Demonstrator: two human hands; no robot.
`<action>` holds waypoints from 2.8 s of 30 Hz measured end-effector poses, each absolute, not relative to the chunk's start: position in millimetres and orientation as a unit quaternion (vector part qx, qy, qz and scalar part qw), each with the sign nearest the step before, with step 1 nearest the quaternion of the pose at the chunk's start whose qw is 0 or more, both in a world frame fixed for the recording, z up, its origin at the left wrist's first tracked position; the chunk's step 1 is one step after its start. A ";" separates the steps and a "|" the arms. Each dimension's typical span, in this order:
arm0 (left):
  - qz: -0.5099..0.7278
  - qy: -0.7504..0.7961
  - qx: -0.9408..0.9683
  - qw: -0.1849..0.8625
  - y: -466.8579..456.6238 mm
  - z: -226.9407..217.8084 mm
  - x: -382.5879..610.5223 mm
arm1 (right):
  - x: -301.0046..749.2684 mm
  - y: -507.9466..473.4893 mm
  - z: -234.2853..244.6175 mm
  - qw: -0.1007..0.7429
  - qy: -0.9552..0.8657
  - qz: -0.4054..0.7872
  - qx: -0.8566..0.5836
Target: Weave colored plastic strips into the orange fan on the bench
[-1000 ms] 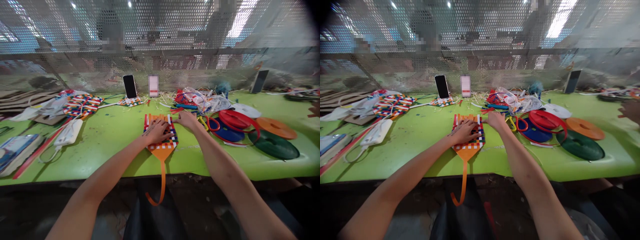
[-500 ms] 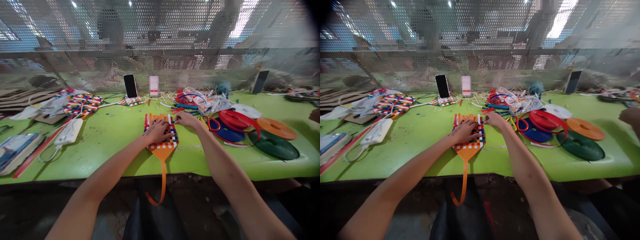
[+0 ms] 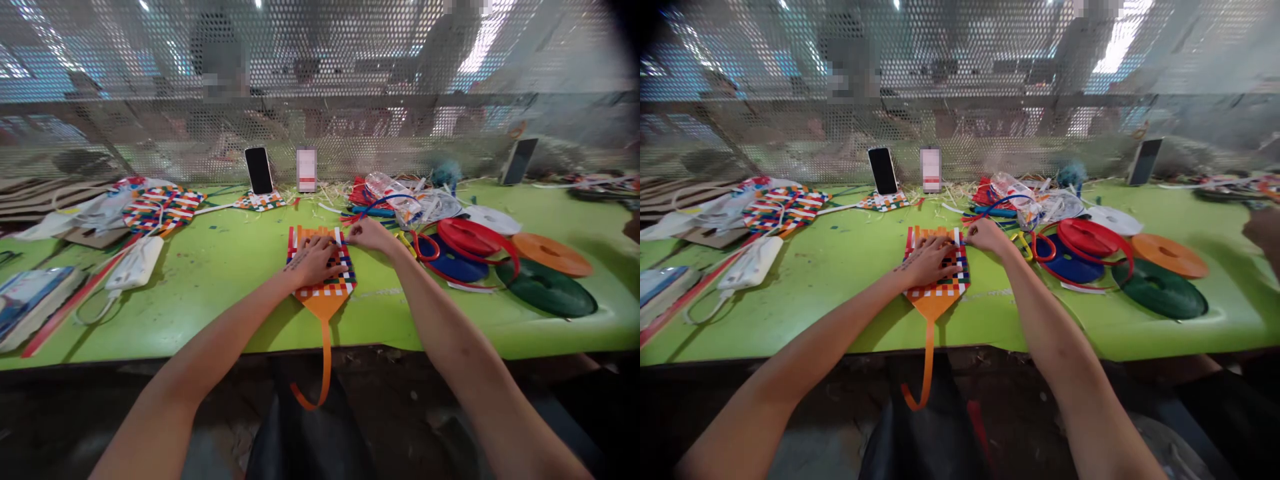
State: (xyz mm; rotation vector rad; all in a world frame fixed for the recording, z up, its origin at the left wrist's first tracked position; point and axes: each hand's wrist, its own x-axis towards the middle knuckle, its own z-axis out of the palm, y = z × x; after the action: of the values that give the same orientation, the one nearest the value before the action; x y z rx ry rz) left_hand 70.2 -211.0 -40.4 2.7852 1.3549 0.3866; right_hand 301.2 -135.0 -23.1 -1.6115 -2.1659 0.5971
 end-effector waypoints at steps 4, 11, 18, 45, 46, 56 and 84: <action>0.133 0.460 0.878 -0.004 -215.5 -38.6 71.7 | 300.5 -136.5 -23.7 0.199 -0.757 0.233 -0.577; 0.135 0.477 0.868 -0.022 -222.9 -39.4 75.9 | 292.1 -145.5 -19.4 0.229 -0.755 0.199 -0.581; 0.143 0.486 0.861 -0.035 -223.6 -41.3 75.8 | 283.8 -152.7 -11.9 0.223 -0.760 0.171 -0.586; 0.141 0.479 0.866 -0.012 -223.3 -37.9 75.9 | 251.6 -158.6 -24.5 0.141 -0.675 0.124 -0.713; 0.140 0.480 0.866 -0.012 -223.8 -37.3 76.2 | 251.3 -158.0 -24.3 0.138 -0.674 0.126 -0.715; 0.129 0.485 0.865 -0.011 -226.7 -31.7 78.6 | 248.3 -157.2 -23.4 0.135 -0.664 0.130 -0.724; 0.128 0.480 0.868 -0.022 -224.3 -35.4 79.4 | 232.2 -160.6 -20.6 0.096 -0.665 0.091 -0.735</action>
State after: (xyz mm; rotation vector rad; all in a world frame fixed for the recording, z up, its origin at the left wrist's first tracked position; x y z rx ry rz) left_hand 79.4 -224.3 -35.4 2.7648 1.5287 0.4083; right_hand 232.2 -160.6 -20.6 -2.1776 -1.9692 0.2698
